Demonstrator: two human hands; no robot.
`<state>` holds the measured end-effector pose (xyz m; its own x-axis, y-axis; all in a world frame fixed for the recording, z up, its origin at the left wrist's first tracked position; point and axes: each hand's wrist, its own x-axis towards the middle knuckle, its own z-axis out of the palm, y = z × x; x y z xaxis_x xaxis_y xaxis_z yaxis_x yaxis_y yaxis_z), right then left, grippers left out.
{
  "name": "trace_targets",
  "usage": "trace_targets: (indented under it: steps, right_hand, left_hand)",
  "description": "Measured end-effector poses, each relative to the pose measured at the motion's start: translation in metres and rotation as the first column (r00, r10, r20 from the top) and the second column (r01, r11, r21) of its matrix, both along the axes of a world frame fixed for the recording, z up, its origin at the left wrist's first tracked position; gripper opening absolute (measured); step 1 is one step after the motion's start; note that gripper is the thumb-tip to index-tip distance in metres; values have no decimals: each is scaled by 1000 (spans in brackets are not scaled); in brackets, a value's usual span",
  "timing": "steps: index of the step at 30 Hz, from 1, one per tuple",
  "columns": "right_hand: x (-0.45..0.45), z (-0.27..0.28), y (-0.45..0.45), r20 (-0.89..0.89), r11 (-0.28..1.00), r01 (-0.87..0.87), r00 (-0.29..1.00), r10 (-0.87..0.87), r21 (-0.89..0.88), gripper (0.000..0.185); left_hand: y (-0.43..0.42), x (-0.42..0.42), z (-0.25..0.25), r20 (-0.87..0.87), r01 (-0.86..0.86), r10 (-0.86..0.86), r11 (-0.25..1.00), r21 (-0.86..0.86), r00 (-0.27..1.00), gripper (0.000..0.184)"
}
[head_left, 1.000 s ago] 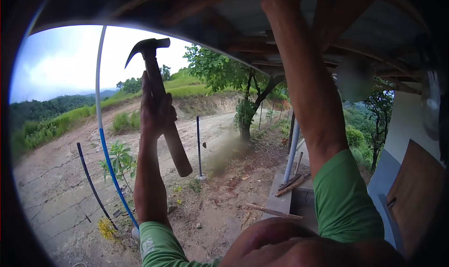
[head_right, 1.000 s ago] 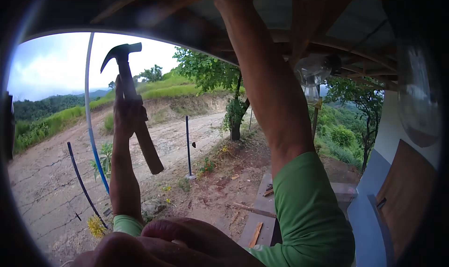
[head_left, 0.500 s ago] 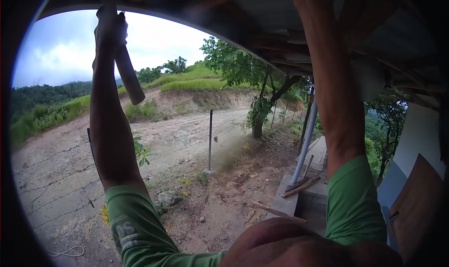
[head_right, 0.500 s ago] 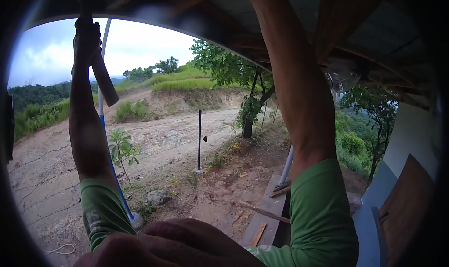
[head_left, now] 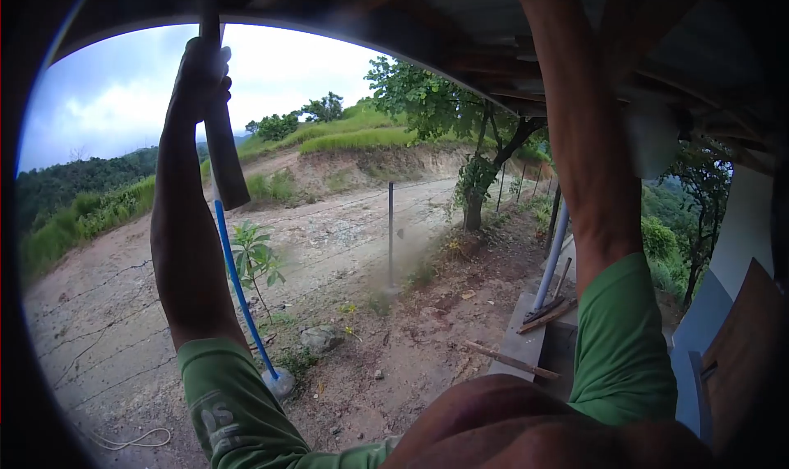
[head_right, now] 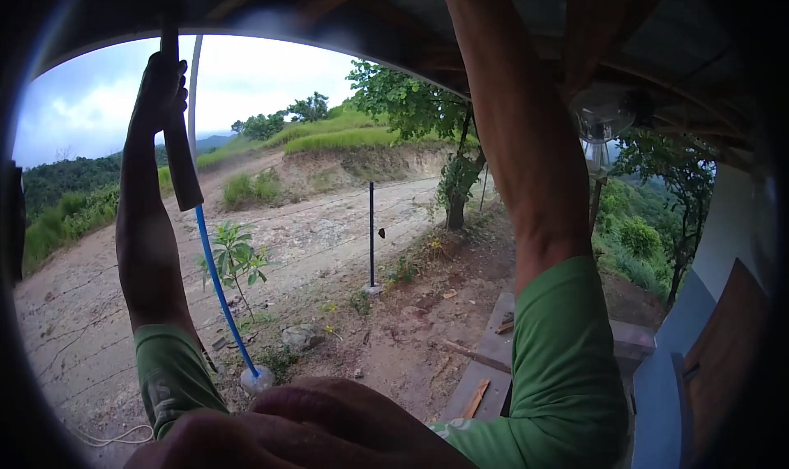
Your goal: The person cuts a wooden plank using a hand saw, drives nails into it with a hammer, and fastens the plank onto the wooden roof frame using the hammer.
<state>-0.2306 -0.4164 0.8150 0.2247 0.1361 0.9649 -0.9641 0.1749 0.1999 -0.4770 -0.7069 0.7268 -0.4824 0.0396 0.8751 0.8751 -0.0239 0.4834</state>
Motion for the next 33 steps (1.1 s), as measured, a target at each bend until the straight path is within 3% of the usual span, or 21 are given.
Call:
trace_targets:
  steps: [1,2,4,6,8,10,12,14,15,16,17,19,20,23,26,30,31,33]
  right_hand:
    - [5,6,10,25,1000,1,1000,-2,23,63]
    - [12,-3,1,-68,998,28,997,-32,-56,65]
    - [11,0,-2,-161,994,45,985,-61,-101,68]
    - [8,7,9,-140,994,80,986,-90,-78,70]
    - [8,8,9,-123,983,162,977,-172,-87,70]
    - [8,2,9,-92,991,114,989,-119,-65,69]
    - [9,3,6,-111,994,75,990,-84,-82,67]
    - [6,5,4,-176,989,42,982,-68,-145,63]
    - [3,8,11,-214,986,105,968,-131,-131,64]
    - [3,15,15,-255,980,168,948,-190,-107,64]
    - [1,20,18,-296,970,227,924,-242,-83,65]
    - [4,8,9,-159,986,125,977,-142,-108,67]
    - [9,4,8,-101,989,80,991,-93,-127,68]
    - [10,10,16,-100,989,133,985,-140,-65,70]
    - [9,11,9,-140,987,90,984,-108,-130,69]
    - [19,3,8,-43,995,78,996,-81,-62,63]
    - [22,-4,12,5,990,107,994,-107,-91,60]
    - [25,-22,16,100,961,247,967,-235,-127,56]
  left_hand:
    - [-7,-3,4,47,-81,80,996,26,996,22]
    - [-6,-5,8,77,-143,138,988,54,987,24]
    - [22,-25,12,0,-163,179,895,415,984,28]
    - [54,-26,1,-123,-96,127,968,231,984,30]
    - [55,6,-5,15,-56,54,977,204,998,23]
    - [26,-31,-5,-25,42,-39,990,134,999,17]
    - [28,-23,-6,14,-108,108,962,251,994,16]
    - [47,-45,-9,-93,-85,150,866,493,984,18]
    - [61,-44,-11,-174,65,19,884,463,985,21]
    - [64,-32,-16,-88,119,-101,968,220,991,26]
    - [59,-31,-16,-58,86,-76,977,193,995,23]
    - [40,-38,-14,18,49,-52,988,148,998,17]
    - [34,-38,-12,26,60,-66,983,174,998,17]
    - [47,-59,-12,-60,-153,188,916,372,980,25]
    - [75,-47,-7,31,-75,70,974,214,997,26]
    - [56,-42,-23,-73,-115,128,979,168,989,19]
    - [58,-42,-31,3,-69,69,980,185,998,23]
    - [79,-42,-59,-188,45,11,956,289,982,35]
